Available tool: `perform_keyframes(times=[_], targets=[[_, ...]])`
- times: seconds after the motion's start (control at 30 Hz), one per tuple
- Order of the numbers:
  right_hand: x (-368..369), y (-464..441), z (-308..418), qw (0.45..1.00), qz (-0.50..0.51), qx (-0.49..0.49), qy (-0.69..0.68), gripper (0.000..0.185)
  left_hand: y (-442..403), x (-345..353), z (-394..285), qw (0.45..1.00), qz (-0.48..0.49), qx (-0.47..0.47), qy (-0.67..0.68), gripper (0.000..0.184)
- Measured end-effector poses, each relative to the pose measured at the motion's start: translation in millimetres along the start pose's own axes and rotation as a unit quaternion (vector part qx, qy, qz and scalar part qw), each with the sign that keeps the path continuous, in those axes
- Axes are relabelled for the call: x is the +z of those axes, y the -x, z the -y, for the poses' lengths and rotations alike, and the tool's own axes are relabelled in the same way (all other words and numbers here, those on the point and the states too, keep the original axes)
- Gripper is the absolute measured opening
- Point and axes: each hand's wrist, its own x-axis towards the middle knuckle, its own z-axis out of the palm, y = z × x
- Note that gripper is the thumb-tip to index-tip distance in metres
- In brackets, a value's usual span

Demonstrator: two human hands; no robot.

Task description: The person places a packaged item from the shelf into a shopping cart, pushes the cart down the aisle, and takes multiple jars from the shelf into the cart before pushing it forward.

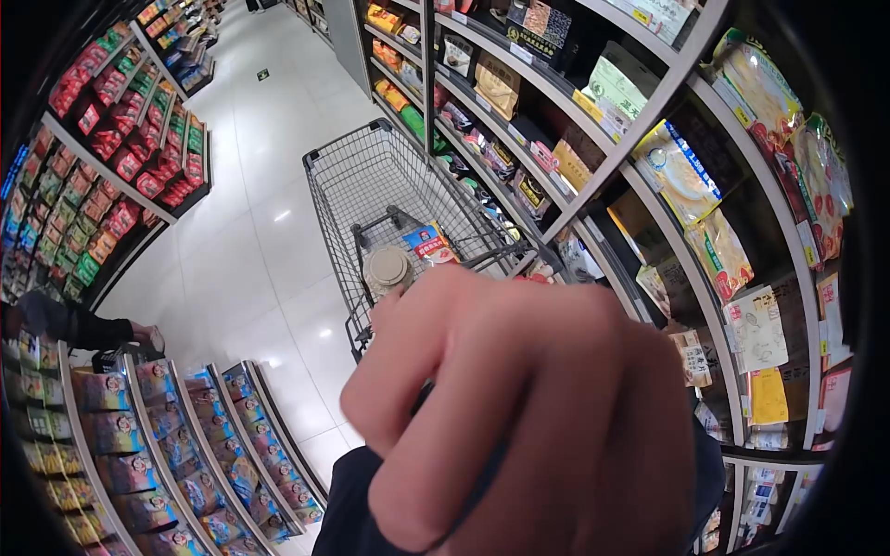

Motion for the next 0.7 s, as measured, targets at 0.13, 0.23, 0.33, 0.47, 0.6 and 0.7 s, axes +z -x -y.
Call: perform_keyframes(times=[0.13,0.23,0.33,0.47,0.6,0.7], targets=[[16.5,-3.0,-41.3,1.0,-0.003,0.001,0.014,0.031,-15.6,-6.5,14.5,1.0,0.018,0.011,0.001,0.079],[60.5,-21.8,-131.5,0.999,-0.007,-0.001,0.031,0.03,-22.9,-9.7,22.1,0.999,0.033,0.025,-0.003,0.079],[47.6,-24.1,-142.6,0.999,-0.008,-0.001,0.036,0.028,-24.9,-9.0,27.9,0.999,0.043,0.029,-0.002,0.079],[48.9,-27.9,-170.6,0.999,-0.011,-0.003,0.034,0.027,-23.1,-6.2,37.3,0.998,0.053,0.026,0.0,0.079],[43.0,-21.9,-154.8,1.0,-0.014,-0.01,0.02,0.025,-16.3,-0.9,47.1,0.998,0.054,0.013,0.0,0.079],[29.8,-19.4,-137.2,1.0,-0.01,-0.021,0.007,0.024,-13.0,1.3,53.5,0.999,0.047,0.004,0.002,0.079]])
